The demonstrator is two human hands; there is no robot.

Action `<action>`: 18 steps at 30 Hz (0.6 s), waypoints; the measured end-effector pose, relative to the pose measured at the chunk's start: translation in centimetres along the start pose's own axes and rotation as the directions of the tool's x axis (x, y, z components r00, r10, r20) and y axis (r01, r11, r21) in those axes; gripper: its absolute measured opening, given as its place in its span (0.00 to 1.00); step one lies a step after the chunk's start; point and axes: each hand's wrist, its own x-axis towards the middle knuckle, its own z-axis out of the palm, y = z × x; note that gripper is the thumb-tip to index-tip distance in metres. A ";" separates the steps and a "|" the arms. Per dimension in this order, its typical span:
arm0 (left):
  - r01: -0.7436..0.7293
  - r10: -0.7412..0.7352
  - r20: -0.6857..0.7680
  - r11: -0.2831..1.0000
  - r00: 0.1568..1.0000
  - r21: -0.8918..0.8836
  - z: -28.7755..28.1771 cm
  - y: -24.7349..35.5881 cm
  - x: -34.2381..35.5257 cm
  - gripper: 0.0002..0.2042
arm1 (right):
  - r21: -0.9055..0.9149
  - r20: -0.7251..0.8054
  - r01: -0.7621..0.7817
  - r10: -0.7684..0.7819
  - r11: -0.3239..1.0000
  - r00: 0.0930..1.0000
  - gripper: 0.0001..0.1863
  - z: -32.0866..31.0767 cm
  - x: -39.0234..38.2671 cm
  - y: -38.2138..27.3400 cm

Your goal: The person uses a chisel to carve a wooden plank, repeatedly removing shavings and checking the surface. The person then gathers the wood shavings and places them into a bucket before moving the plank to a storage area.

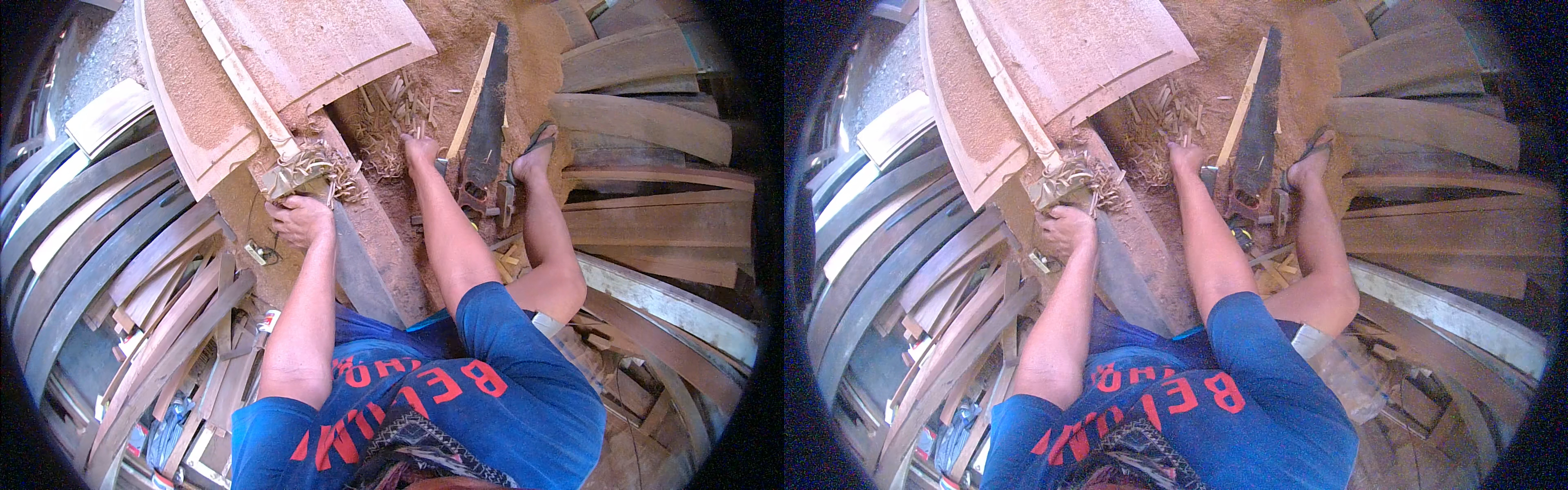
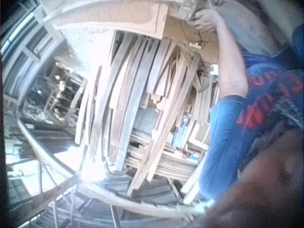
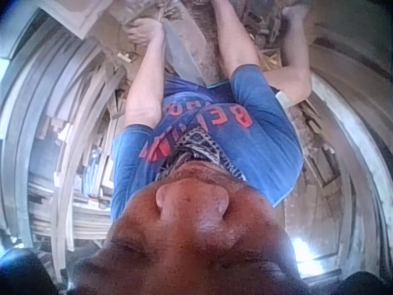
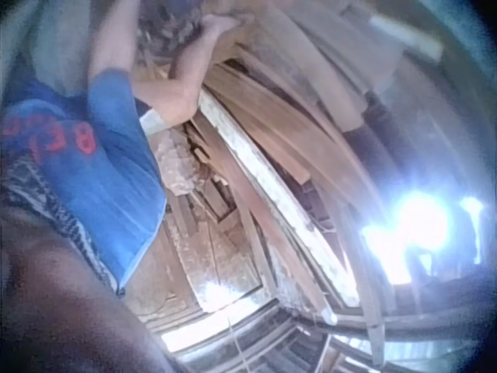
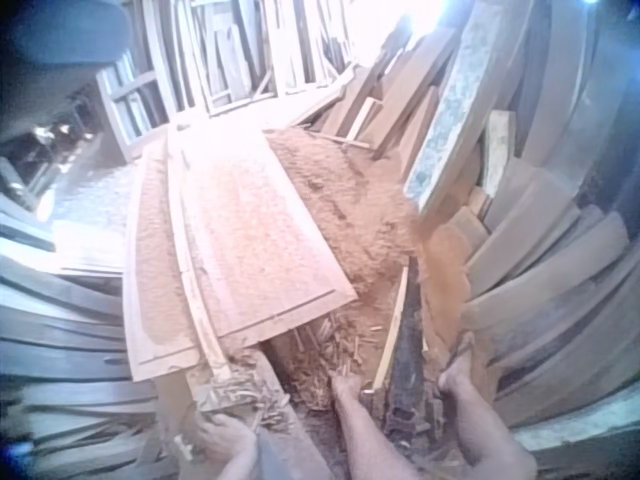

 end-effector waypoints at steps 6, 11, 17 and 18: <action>0.019 -0.019 0.007 0.999 1.000 -0.043 0.8 -0.9 0.5 0.28 | 0.355 0.524 -0.271 0.050 0.895 0.850 0.10 -4.8 -1.9 -1.5; 0.021 -0.021 0.001 0.999 1.000 -0.048 0.7 -0.5 0.2 0.28 | -0.043 0.596 0.327 -0.238 0.944 0.767 0.19 -7.9 -3.1 -0.7; 0.020 -0.019 0.027 0.999 0.999 -0.038 0.1 0.1 0.1 0.27 | -0.171 0.399 0.120 -0.043 0.978 0.916 0.24 -9.3 1.9 1.5; 0.017 -0.016 0.024 0.999 1.000 -0.045 0.2 0.0 0.2 0.28 | -0.224 0.388 0.225 -0.125 0.948 0.913 0.24 -9.5 2.1 1.5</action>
